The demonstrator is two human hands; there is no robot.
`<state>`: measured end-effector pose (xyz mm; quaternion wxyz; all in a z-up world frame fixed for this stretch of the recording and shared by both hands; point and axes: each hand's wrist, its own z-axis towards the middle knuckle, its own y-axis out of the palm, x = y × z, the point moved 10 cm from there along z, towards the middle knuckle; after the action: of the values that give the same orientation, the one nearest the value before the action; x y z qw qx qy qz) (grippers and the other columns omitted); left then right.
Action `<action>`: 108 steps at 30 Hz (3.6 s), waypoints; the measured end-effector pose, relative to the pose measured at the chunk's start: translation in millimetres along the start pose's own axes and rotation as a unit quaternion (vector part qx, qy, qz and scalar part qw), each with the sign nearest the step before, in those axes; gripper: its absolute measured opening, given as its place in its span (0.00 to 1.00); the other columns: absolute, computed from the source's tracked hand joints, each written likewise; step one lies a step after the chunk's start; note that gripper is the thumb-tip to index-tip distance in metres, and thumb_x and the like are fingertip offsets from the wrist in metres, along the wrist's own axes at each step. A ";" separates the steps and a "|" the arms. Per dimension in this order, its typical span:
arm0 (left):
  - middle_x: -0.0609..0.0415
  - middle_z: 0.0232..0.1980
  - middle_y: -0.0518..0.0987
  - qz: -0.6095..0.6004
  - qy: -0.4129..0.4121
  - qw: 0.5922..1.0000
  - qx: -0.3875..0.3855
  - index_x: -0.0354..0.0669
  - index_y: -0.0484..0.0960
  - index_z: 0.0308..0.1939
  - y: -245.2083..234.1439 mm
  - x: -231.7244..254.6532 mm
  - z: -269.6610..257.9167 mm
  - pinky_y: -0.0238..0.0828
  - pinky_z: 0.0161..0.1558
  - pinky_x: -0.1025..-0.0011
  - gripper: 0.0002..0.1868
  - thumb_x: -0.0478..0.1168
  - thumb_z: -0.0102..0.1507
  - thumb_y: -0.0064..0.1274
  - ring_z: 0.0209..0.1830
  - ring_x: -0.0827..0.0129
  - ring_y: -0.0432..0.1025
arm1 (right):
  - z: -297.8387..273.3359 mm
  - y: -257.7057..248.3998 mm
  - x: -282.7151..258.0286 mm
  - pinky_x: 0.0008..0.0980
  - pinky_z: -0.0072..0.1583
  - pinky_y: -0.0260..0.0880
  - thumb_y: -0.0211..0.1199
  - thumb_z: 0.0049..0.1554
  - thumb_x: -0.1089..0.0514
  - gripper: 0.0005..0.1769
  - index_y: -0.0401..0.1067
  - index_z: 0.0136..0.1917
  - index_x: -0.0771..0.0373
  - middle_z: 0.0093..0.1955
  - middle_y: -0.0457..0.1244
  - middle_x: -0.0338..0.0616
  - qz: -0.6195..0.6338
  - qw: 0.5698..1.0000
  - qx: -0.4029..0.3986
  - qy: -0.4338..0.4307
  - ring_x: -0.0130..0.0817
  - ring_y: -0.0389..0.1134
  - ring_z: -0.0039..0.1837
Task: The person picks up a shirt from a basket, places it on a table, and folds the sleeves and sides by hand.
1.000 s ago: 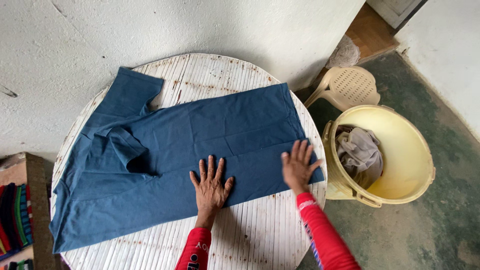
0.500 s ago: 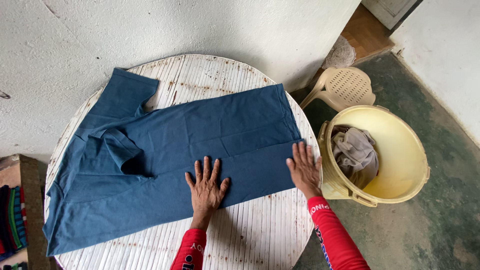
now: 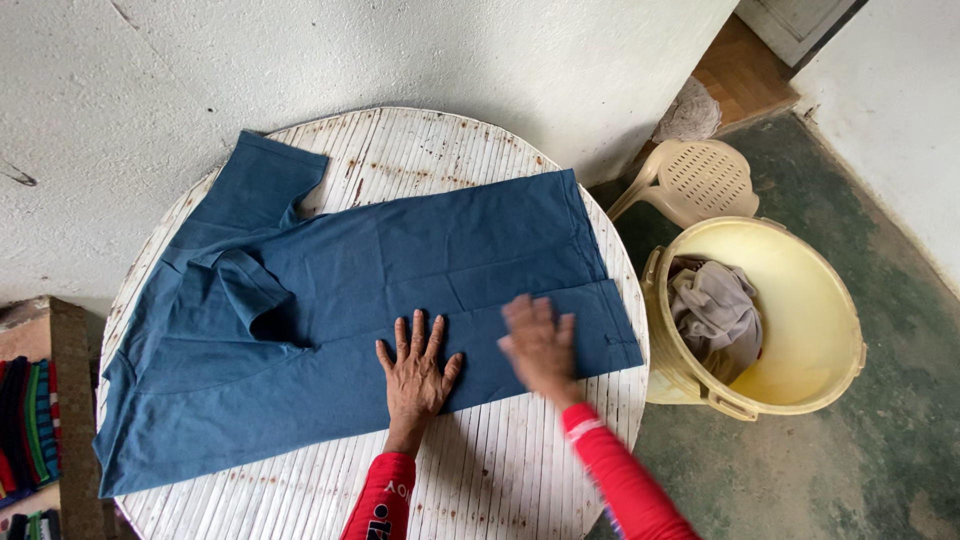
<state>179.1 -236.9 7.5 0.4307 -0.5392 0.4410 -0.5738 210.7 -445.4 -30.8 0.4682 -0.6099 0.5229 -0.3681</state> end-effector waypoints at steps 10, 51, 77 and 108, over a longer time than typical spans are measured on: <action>0.54 0.82 0.49 -0.017 0.004 1.000 0.021 0.63 0.55 0.78 -7.1 3.6 -1.8 0.22 0.74 0.35 0.40 0.73 0.66 0.28 0.82 0.51 0.36 | -24.1 -11.2 186.4 0.65 0.77 0.17 0.32 0.65 0.34 0.41 0.30 0.84 0.52 0.87 0.22 0.39 0.229 0.938 0.164 0.204 0.42 0.21 0.87; 0.52 0.82 0.51 -0.024 0.006 0.999 0.031 0.61 0.57 0.78 -9.0 3.9 -3.2 0.24 0.73 0.35 0.40 0.71 0.67 0.28 0.82 0.49 0.39 | 2.3 -25.9 148.2 0.70 0.74 0.15 0.34 0.65 0.34 0.44 0.29 0.84 0.57 0.87 0.22 0.43 0.150 0.953 0.092 0.246 0.45 0.19 0.86; 0.58 0.83 0.44 0.050 0.069 0.996 -0.007 0.67 0.51 0.78 0.0 35.7 -3.1 0.21 0.73 0.34 0.36 0.67 0.68 0.25 0.83 0.54 0.37 | -22.7 0.6 110.1 0.71 0.75 0.23 0.33 0.65 0.31 0.40 0.42 0.83 0.50 0.87 0.34 0.42 0.079 0.978 0.159 0.110 0.52 0.27 0.85; 0.58 0.84 0.46 -0.038 0.102 0.991 -0.082 0.62 0.54 0.79 11.6 55.2 -66.4 0.21 0.75 0.37 0.32 0.59 0.71 0.29 0.83 0.55 0.35 | -12.9 4.2 104.4 0.77 0.71 0.21 0.34 0.64 0.35 0.39 0.39 0.84 0.48 0.86 0.30 0.44 0.022 0.985 0.129 0.114 0.52 0.25 0.85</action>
<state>110.4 -290.5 7.4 0.3157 -0.5280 0.5076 -0.6033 216.4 -550.4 -35.3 0.4880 -0.4869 0.5340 -0.4895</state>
